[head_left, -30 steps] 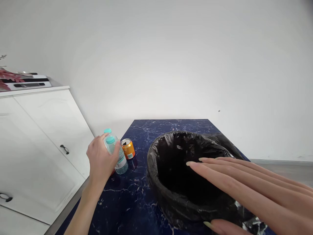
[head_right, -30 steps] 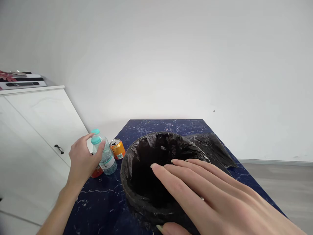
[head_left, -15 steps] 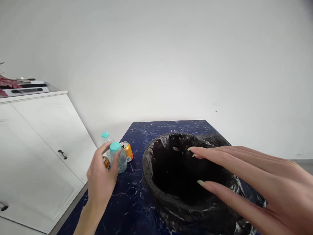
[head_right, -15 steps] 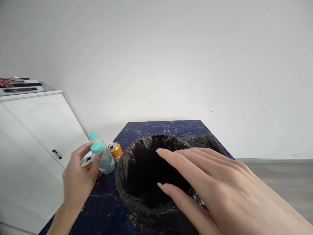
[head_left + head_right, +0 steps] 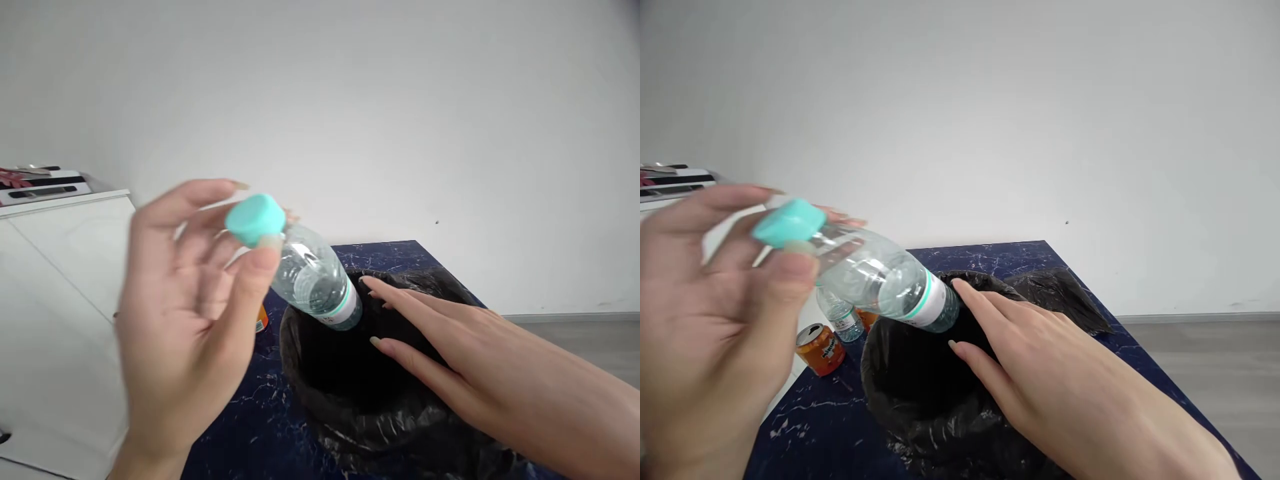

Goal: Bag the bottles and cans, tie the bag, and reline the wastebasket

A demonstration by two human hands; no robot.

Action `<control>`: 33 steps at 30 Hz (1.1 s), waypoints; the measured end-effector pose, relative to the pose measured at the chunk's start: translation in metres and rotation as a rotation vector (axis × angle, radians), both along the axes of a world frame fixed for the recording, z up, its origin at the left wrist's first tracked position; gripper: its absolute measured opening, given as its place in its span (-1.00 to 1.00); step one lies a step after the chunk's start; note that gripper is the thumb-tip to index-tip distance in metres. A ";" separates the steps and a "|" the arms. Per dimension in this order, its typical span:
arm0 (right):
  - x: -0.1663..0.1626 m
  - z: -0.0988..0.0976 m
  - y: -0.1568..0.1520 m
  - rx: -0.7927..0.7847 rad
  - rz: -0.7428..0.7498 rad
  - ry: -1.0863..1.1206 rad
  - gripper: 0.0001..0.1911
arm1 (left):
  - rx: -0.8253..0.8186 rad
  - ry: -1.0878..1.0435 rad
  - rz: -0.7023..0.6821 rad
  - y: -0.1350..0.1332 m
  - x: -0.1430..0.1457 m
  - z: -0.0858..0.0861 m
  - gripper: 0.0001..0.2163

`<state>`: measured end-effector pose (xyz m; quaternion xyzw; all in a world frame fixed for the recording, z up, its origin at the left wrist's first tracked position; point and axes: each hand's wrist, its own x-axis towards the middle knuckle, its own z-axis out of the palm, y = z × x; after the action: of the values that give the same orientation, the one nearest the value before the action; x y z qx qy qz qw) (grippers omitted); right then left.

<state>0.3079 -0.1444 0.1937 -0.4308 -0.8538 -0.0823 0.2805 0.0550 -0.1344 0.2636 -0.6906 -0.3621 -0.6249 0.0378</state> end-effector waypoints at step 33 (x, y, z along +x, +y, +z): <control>-0.012 0.021 0.057 -0.486 0.222 0.560 -0.41 | -0.433 0.240 -0.315 0.037 0.022 -0.026 -0.67</control>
<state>0.2959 -0.0876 0.2150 -0.3953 -0.7804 0.2739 0.3997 0.0768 -0.0977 0.2375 -0.7993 -0.3683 -0.4451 -0.1652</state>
